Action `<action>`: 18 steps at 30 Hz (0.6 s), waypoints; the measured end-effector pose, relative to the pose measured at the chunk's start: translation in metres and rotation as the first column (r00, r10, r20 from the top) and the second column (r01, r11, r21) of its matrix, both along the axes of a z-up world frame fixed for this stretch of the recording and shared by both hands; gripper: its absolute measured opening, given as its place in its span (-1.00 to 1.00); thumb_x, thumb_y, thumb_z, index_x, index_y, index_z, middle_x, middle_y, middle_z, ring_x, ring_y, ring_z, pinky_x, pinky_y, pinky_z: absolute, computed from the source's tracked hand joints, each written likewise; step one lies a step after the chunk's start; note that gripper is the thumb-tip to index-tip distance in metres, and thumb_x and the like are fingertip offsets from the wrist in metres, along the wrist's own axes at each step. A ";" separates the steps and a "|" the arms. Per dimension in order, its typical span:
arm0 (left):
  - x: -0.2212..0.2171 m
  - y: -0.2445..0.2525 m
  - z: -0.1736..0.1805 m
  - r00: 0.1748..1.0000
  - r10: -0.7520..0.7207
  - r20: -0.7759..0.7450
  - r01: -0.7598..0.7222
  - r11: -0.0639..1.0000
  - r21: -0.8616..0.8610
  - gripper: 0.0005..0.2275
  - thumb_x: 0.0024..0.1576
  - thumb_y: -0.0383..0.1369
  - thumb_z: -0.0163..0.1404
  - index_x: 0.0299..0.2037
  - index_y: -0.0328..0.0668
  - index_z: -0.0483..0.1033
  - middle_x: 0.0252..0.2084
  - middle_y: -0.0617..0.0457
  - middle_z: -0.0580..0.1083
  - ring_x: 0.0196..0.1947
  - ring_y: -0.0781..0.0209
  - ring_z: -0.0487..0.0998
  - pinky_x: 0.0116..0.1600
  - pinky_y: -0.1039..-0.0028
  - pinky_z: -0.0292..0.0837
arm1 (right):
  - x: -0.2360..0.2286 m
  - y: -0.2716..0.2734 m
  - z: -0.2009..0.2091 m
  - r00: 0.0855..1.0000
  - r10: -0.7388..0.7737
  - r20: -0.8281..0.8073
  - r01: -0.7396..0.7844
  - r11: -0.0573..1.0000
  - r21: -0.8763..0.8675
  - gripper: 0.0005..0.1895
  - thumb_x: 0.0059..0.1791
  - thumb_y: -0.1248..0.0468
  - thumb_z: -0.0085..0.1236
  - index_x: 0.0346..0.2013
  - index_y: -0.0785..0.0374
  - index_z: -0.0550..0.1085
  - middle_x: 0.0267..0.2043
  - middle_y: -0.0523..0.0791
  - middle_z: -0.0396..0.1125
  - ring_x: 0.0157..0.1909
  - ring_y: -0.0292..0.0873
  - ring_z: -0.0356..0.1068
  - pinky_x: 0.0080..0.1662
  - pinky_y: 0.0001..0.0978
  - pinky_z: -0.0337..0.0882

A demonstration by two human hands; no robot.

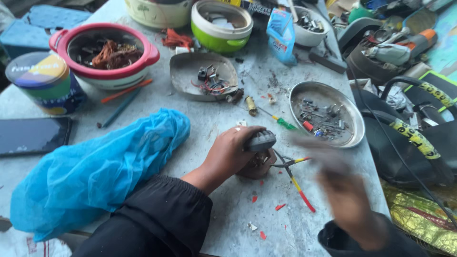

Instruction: The person disassembles a cylindrical electronic component, likely a speaker, using a screwdriver, hammer, and pliers. They pry open the casing, hammer the edges to loosen parts, and extract internal components, placing them on a cluttered workbench.

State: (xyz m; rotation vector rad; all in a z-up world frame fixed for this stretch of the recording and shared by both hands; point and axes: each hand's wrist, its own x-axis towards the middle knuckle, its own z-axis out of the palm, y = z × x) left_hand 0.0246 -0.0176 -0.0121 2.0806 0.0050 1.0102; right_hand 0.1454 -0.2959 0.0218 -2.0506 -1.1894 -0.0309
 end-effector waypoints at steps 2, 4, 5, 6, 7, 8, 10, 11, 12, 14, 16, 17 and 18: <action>-0.001 0.000 -0.005 1.000 -0.005 -0.031 0.004 1.000 -0.017 -0.57 -0.06 -0.51 0.16 0.08 -0.08 0.54 -0.11 -0.07 0.59 -0.07 -0.08 0.61 0.03 0.24 0.52 | 0.001 -0.018 -0.012 0.986 0.161 -0.042 -0.119 0.855 0.504 -0.89 0.19 0.28 0.01 -0.01 0.21 0.43 -0.21 -0.09 0.35 -0.29 -0.17 0.30 -0.22 -0.35 0.33; -0.002 0.001 -0.007 0.999 -0.004 -0.049 0.003 1.000 -0.026 -0.56 -0.06 -0.50 0.16 0.09 -0.09 0.53 -0.10 -0.08 0.59 -0.06 -0.08 0.61 0.03 0.24 0.52 | -0.003 -0.017 -0.020 0.983 0.156 -0.092 -0.091 0.864 0.495 -0.85 0.17 0.30 0.02 0.03 0.23 0.40 -0.18 -0.10 0.36 -0.30 -0.18 0.32 -0.23 -0.36 0.34; -0.001 0.002 -0.006 0.999 -0.001 -0.048 0.000 1.000 -0.023 -0.57 -0.05 -0.49 0.17 0.09 -0.10 0.53 -0.10 -0.08 0.59 -0.05 -0.08 0.61 0.04 0.25 0.52 | -0.006 -0.009 -0.022 0.986 0.154 -0.064 -0.112 0.896 0.429 -0.82 0.16 0.31 0.02 0.05 0.24 0.39 -0.16 -0.10 0.36 -0.30 -0.19 0.33 -0.23 -0.36 0.35; -0.001 0.002 -0.004 0.999 0.002 -0.047 -0.002 1.000 -0.021 -0.58 -0.03 -0.48 0.18 0.09 -0.10 0.53 -0.09 -0.09 0.59 -0.05 -0.07 0.61 0.04 0.25 0.52 | -0.006 0.000 -0.018 0.986 0.166 0.027 -0.167 0.937 0.307 -0.80 0.15 0.32 0.03 0.07 0.25 0.38 -0.14 -0.10 0.36 -0.30 -0.19 0.34 -0.23 -0.36 0.35; 0.000 0.003 -0.002 0.997 0.013 -0.077 -0.019 0.997 -0.076 -0.59 -0.02 -0.45 0.20 0.09 -0.10 0.53 -0.09 -0.10 0.58 -0.05 -0.06 0.62 0.02 0.27 0.52 | -0.007 0.014 -0.017 0.976 0.187 0.114 -0.205 0.963 0.175 -0.77 0.14 0.32 0.03 0.09 0.25 0.37 -0.12 -0.10 0.37 -0.30 -0.20 0.36 -0.24 -0.37 0.35; 0.000 0.004 0.001 0.994 0.022 -0.108 -0.036 0.991 -0.131 -0.59 -0.01 -0.42 0.22 0.08 -0.11 0.53 -0.09 -0.10 0.58 -0.06 -0.06 0.62 0.00 0.29 0.52 | -0.007 0.021 -0.011 0.965 0.195 0.177 -0.211 0.975 0.076 -0.74 0.12 0.33 0.04 0.11 0.26 0.36 -0.10 -0.11 0.37 -0.31 -0.20 0.37 -0.24 -0.37 0.36; 0.003 0.009 0.006 0.993 0.022 -0.118 -0.043 0.982 -0.181 -0.61 0.01 -0.38 0.24 0.08 -0.11 0.53 -0.09 -0.11 0.59 -0.06 -0.02 0.63 -0.01 0.32 0.53 | -0.004 0.035 0.003 0.951 0.194 0.242 -0.232 0.963 0.137 -0.69 0.10 0.35 0.05 0.15 0.28 0.34 -0.07 -0.11 0.38 -0.31 -0.21 0.39 -0.25 -0.38 0.36; 0.000 0.006 0.002 0.993 0.011 -0.115 -0.034 0.979 -0.202 -0.61 0.03 -0.38 0.23 0.09 -0.12 0.53 -0.08 -0.10 0.59 -0.06 0.01 0.64 -0.01 0.34 0.53 | -0.007 0.031 0.009 0.955 0.186 0.232 -0.231 0.954 0.189 -0.68 0.11 0.36 -0.01 0.17 0.30 0.30 0.04 -0.11 0.40 -0.27 -0.25 0.38 -0.23 -0.41 0.38; -0.002 0.003 -0.003 0.994 0.001 -0.111 -0.025 0.975 -0.222 -0.62 0.04 -0.38 0.23 0.09 -0.12 0.53 -0.08 -0.09 0.60 -0.06 0.04 0.66 0.00 0.36 0.53 | -0.007 0.028 0.013 0.968 0.165 0.190 -0.213 0.939 0.271 -0.71 0.17 0.36 -0.02 0.20 0.25 0.31 -0.09 -0.16 0.32 -0.32 -0.31 0.29 -0.26 -0.47 0.33; 0.000 0.002 -0.011 0.994 -0.104 -0.012 0.089 0.897 -0.433 -0.65 0.09 -0.37 0.20 0.09 -0.18 0.49 -0.07 -0.04 0.59 -0.04 0.16 0.62 0.03 0.39 0.55 | -0.006 0.019 0.019 0.987 0.137 0.085 -0.158 0.927 0.340 -0.67 0.20 0.35 -0.03 0.28 0.23 0.29 -0.24 -0.21 0.23 -0.38 -0.38 0.19 -0.31 -0.54 0.26; 0.003 0.003 -0.016 0.979 -0.191 0.076 0.195 0.744 -0.639 -0.65 0.14 -0.35 0.17 0.10 -0.22 0.44 -0.05 0.01 0.57 -0.02 0.25 0.58 0.06 0.42 0.53 | -0.005 0.011 0.021 0.993 0.107 -0.041 -0.090 0.947 0.308 -0.56 0.18 0.33 -0.03 0.38 0.27 0.26 -0.31 -0.21 0.22 -0.40 -0.41 0.15 -0.33 -0.55 0.21; 0.006 0.004 -0.017 0.968 -0.223 0.116 0.235 0.634 -0.737 -0.64 0.16 -0.33 0.15 0.11 -0.24 0.41 -0.04 0.03 0.55 -0.01 0.29 0.56 0.08 0.43 0.51 | -0.002 0.012 0.022 0.986 0.132 -0.102 -0.095 0.948 0.305 -0.53 0.17 0.33 -0.03 0.40 0.26 0.23 -0.32 -0.21 0.22 -0.42 -0.41 0.15 -0.36 -0.57 0.20; 0.007 0.006 -0.017 0.955 -0.249 0.160 0.269 0.510 -0.817 -0.64 0.17 -0.31 0.14 0.12 -0.25 0.38 -0.03 0.05 0.54 0.00 0.33 0.54 0.10 0.44 0.48 | 0.001 0.015 0.021 0.974 0.155 -0.162 -0.101 0.948 0.302 -0.50 0.17 0.32 -0.03 0.41 0.25 0.20 -0.32 -0.21 0.21 -0.44 -0.42 0.15 -0.38 -0.58 0.19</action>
